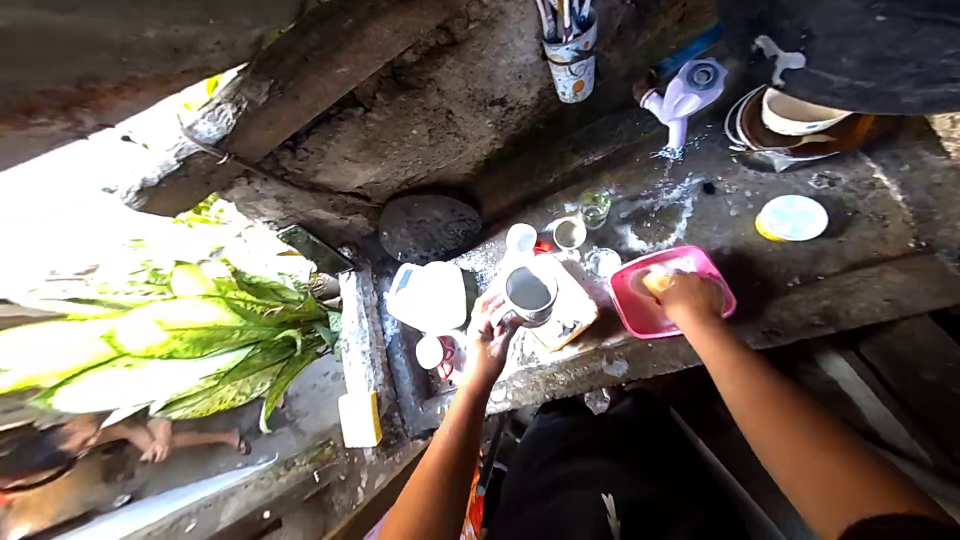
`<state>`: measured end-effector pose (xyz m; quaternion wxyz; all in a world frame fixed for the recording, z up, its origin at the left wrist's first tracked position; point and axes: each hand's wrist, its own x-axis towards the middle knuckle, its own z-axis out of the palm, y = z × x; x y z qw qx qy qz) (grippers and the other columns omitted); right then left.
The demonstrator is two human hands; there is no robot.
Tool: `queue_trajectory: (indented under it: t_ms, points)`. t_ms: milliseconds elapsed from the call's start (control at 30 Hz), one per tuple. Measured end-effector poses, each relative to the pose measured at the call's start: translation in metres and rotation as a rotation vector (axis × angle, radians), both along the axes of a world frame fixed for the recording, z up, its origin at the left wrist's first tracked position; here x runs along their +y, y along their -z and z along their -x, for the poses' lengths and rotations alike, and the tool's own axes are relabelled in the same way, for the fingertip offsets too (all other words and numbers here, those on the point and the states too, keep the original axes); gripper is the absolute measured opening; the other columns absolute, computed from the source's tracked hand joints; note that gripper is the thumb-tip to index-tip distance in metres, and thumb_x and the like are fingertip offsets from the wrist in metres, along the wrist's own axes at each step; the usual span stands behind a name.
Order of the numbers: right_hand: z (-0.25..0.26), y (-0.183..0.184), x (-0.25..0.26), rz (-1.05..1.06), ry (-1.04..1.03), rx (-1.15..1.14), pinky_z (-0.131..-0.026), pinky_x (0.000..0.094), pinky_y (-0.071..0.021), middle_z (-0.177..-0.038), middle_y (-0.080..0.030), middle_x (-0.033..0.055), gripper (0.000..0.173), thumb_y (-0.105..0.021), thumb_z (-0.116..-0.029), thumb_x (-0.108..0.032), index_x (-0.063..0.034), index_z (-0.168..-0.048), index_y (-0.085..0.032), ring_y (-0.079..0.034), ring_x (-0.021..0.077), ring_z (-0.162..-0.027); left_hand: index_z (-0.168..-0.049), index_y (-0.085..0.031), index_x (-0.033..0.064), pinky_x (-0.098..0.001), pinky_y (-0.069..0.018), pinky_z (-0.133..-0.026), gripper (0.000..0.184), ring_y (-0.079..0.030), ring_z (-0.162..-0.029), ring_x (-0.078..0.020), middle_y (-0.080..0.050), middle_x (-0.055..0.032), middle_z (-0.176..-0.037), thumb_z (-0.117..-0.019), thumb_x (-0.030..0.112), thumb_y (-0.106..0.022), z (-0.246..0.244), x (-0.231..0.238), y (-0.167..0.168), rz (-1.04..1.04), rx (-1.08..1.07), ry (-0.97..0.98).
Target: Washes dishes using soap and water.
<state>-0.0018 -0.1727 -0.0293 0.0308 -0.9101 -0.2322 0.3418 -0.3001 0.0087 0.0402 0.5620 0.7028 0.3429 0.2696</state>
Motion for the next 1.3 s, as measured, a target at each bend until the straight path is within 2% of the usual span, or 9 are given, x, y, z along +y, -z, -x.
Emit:
queue_trajectory:
  t_ms: [133,333,433,500,600,733,1033,1167,1300]
  points:
    - [-0.002,0.034,0.007,0.117,0.011,0.360,-0.104,0.0645,-0.0458,-0.131,-0.061,0.0324,0.044,-0.065,-0.0979,-0.025,0.0108,-0.124,-0.063,-0.059,0.0450,-0.126,-0.112,-0.070,-0.0026,-0.0349,-0.0556,-0.100,0.026,-0.063,-0.119,-0.0192,-0.062,-0.0139,-0.134,-0.0883,0.006,-0.074,-0.012,-0.012,0.000,0.159,-0.091,0.006]
    - [-0.020,0.029,-0.015,-0.776,0.776,0.968,-0.086,0.0403,-0.0605,-0.113,-0.069,0.0133,0.031,-0.055,-0.1004,-0.008,-0.0004,-0.130,-0.057,-0.069,0.0211,-0.099,-0.130,-0.049,-0.0069,-0.0581,-0.0601,-0.087,0.029,-0.071,-0.098,-0.0363,-0.068,-0.0235,-0.112,-0.1025,0.003,-0.054,-0.037,-0.033,0.001,0.838,-0.326,-0.246]
    - [-0.001,-0.014,0.003,-1.127,0.634,1.128,-0.096,0.0485,-0.0589,-0.122,-0.069,0.0200,0.038,-0.049,-0.1008,-0.015,0.0011,-0.135,-0.056,-0.069,0.0302,-0.110,-0.133,-0.046,-0.0045,-0.0586,-0.0602,-0.085,0.030,-0.070,-0.100,-0.0385,-0.065,-0.0240,-0.117,-0.1051,0.008,-0.051,-0.040,-0.039,0.009,1.019,-0.360,-0.313]
    - [0.025,-0.045,0.027,-1.171,0.433,1.004,-0.075,0.0425,-0.0603,-0.102,-0.071,0.0117,0.036,-0.059,-0.0871,-0.015,-0.0067,-0.122,-0.057,-0.070,0.0229,-0.089,-0.139,-0.044,-0.0007,-0.0566,-0.0603,-0.085,0.035,-0.069,-0.103,-0.0374,-0.062,-0.0235,-0.126,-0.1071,0.013,-0.049,-0.048,-0.044,0.011,1.062,-0.336,-0.332]
    - [0.057,-0.072,0.065,-1.134,-0.132,0.473,-0.088,0.0425,-0.0589,-0.111,-0.069,0.0150,0.040,-0.067,-0.0843,0.001,0.0024,-0.124,-0.062,-0.068,0.0221,-0.099,-0.153,-0.037,0.0041,-0.0544,-0.0581,-0.088,0.047,-0.063,-0.115,-0.0349,-0.050,-0.0212,-0.146,-0.1114,0.026,-0.041,-0.064,-0.050,0.022,1.111,-0.246,-0.325]
    - [0.084,-0.111,0.093,-0.560,-0.523,0.097,-0.092,0.0606,-0.0526,-0.106,-0.072,0.0218,0.025,-0.075,-0.0850,-0.015,0.0032,-0.103,-0.073,-0.069,0.0387,-0.105,-0.131,-0.052,-0.0005,-0.0454,-0.0595,-0.078,0.034,-0.068,-0.093,-0.0273,-0.066,-0.0166,-0.111,-0.1119,0.023,-0.037,-0.079,-0.057,0.041,1.169,-0.217,-0.443]
    - [0.070,-0.072,0.083,-0.984,0.449,0.622,-0.095,0.0469,-0.0545,-0.126,-0.066,0.0125,0.042,-0.047,-0.1081,-0.037,-0.0084,-0.136,-0.059,-0.064,0.0220,-0.114,-0.124,-0.051,0.0040,-0.0367,-0.0598,-0.085,0.026,-0.069,-0.096,-0.0229,-0.066,-0.0129,-0.106,-0.1111,0.018,-0.033,-0.108,-0.067,0.028,1.393,-0.583,-0.512]
    - [0.085,-0.067,0.061,-0.679,0.083,-0.002,-0.087,0.0642,-0.0540,-0.106,-0.071,0.0267,0.030,-0.063,-0.0990,-0.022,0.0015,-0.117,-0.066,-0.070,0.0436,-0.101,-0.119,-0.054,0.0073,-0.0312,-0.0588,-0.084,0.022,-0.068,-0.093,-0.0185,-0.067,-0.0089,-0.103,-0.1088,0.015,-0.036,-0.107,-0.059,0.034,1.358,-0.672,-0.519]
    - [0.035,-0.021,0.021,-0.419,-0.008,0.104,-0.099,0.0643,-0.0498,-0.125,-0.065,0.0267,0.061,-0.067,-0.0962,-0.037,-0.0022,-0.143,-0.049,-0.063,0.0436,-0.119,-0.112,-0.053,0.0055,-0.0554,-0.0588,-0.090,0.024,-0.070,-0.098,-0.0370,-0.067,-0.0178,-0.102,-0.1114,0.023,-0.036,-0.070,-0.034,0.031,1.155,-0.720,-0.357]
